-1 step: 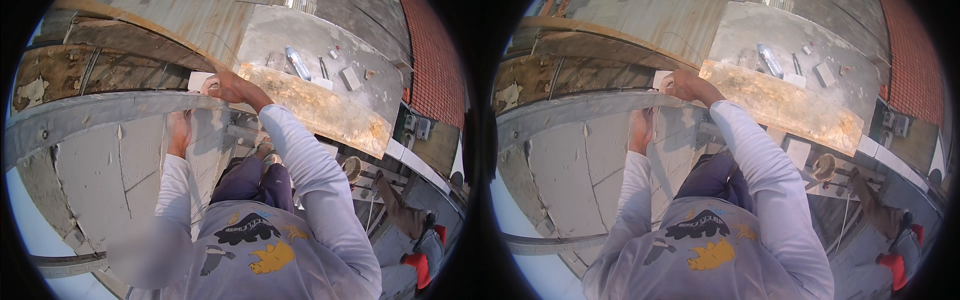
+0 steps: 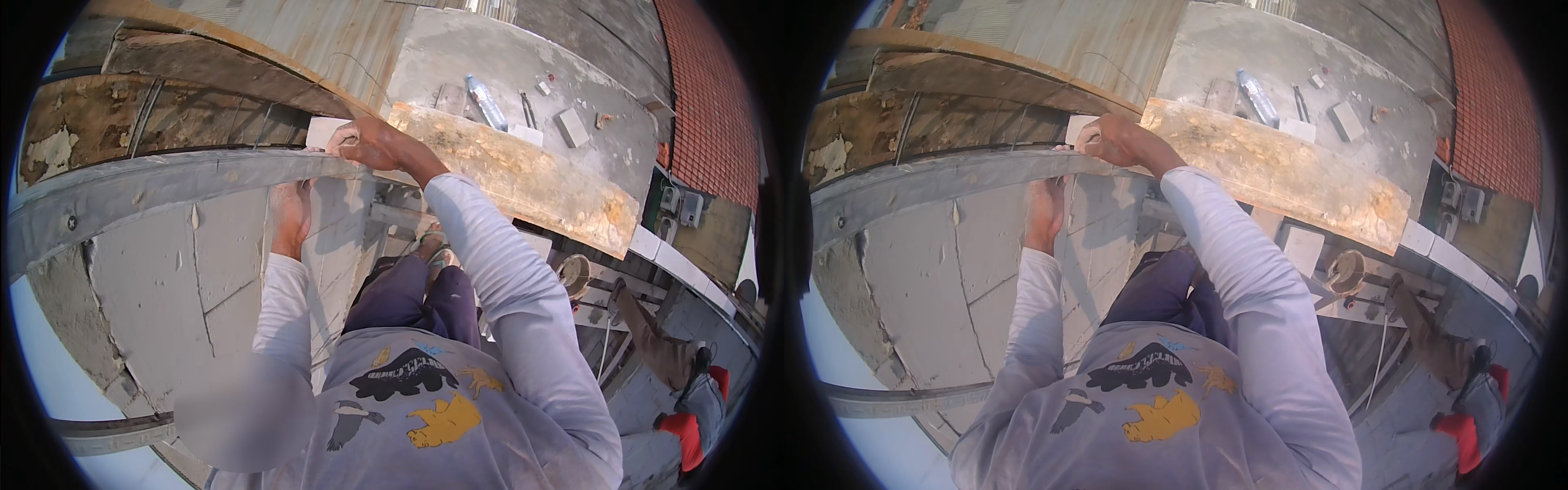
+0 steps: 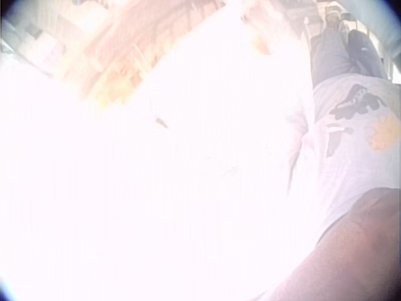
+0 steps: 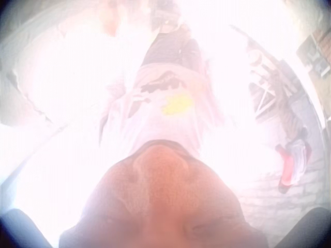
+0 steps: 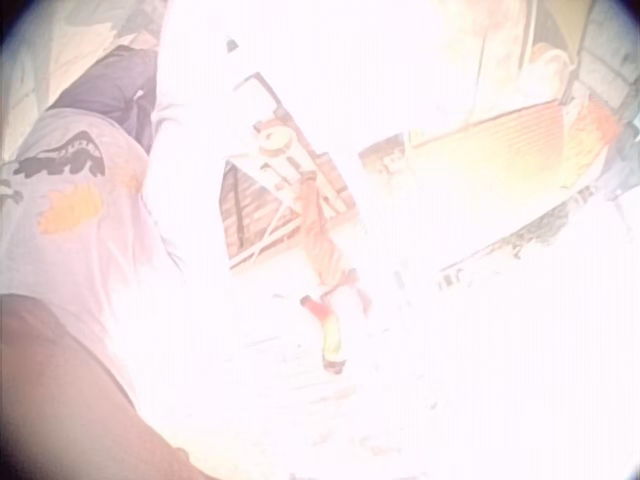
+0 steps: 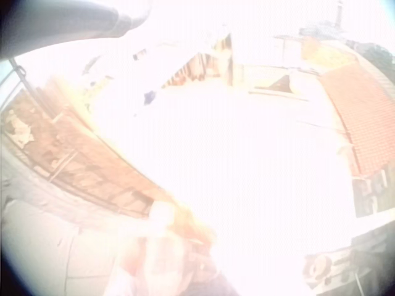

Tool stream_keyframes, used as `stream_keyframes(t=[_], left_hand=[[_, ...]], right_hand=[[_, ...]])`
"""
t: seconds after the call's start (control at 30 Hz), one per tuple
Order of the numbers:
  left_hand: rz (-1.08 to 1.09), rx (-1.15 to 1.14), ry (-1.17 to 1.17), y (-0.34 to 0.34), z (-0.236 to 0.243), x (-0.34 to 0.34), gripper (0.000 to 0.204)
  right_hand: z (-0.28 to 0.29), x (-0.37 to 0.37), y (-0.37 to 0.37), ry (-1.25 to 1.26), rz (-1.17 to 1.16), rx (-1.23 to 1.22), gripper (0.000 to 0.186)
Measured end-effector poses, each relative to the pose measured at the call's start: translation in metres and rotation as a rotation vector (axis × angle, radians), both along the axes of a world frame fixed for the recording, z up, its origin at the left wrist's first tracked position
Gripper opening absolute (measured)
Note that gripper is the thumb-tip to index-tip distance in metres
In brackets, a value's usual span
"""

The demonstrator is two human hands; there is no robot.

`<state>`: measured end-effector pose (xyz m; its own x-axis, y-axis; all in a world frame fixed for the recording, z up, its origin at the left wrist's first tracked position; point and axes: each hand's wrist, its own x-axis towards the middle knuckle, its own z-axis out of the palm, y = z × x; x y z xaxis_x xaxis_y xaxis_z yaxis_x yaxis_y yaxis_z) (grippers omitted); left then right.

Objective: The person uses a hand saw to cut a wooden plank on a rooftop construction site. They position the plank, saw through it, then lift and move the cut piece aside.

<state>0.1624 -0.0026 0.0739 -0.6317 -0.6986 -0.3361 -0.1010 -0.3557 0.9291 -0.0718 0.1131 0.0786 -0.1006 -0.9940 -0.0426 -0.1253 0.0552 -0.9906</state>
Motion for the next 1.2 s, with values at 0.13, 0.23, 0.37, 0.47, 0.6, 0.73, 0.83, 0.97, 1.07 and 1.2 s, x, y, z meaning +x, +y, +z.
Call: stream_keyframes(t=[0.13,0.23,0.37,0.47,0.6,0.73,0.83,0.97,1.07,1.2], left_hand=[[-0.012,0.009,0.090,0.001,0.029,-0.006,0.053],[-0.016,0.012,0.132,0.002,0.036,-0.007,0.054],[0.025,0.007,0.069,0.013,0.042,-0.014,0.054],[0.064,-0.002,0.123,0.018,0.039,-0.004,0.050],[0.119,-0.045,0.143,0.029,0.042,0.000,0.045],[0.185,-0.055,0.051,0.042,0.045,0.000,0.041],[0.327,-0.048,-0.025,0.053,0.046,0.000,0.032],[0.314,-0.300,0.039,0.053,0.066,-0.008,0.033],[0.219,-0.452,0.082,0.046,0.087,-0.016,0.032],[0.281,-0.568,0.034,0.052,0.094,-0.013,0.025]], right_hand=[[0.002,-0.001,0.000,-0.078,-0.024,-0.005,0.023],[-0.001,-0.004,-0.004,-0.085,0.020,0.051,0.026],[-0.002,-0.009,-0.012,0.154,0.032,0.025,0.029],[0.042,-0.006,-0.021,-0.060,0.059,0.084,0.028],[0.034,-0.011,-0.038,0.007,0.164,-0.087,0.031],[0.033,0.007,-0.036,0.172,0.003,-0.073,0.031],[0.043,0.013,-0.029,0.227,-0.051,-0.073,0.030],[0.038,0.000,-0.029,0.159,0.032,-0.238,0.030],[0.041,-0.004,-0.034,0.215,0.052,-0.405,0.030],[0.054,-0.005,-0.034,0.167,0.102,-0.231,0.030]])
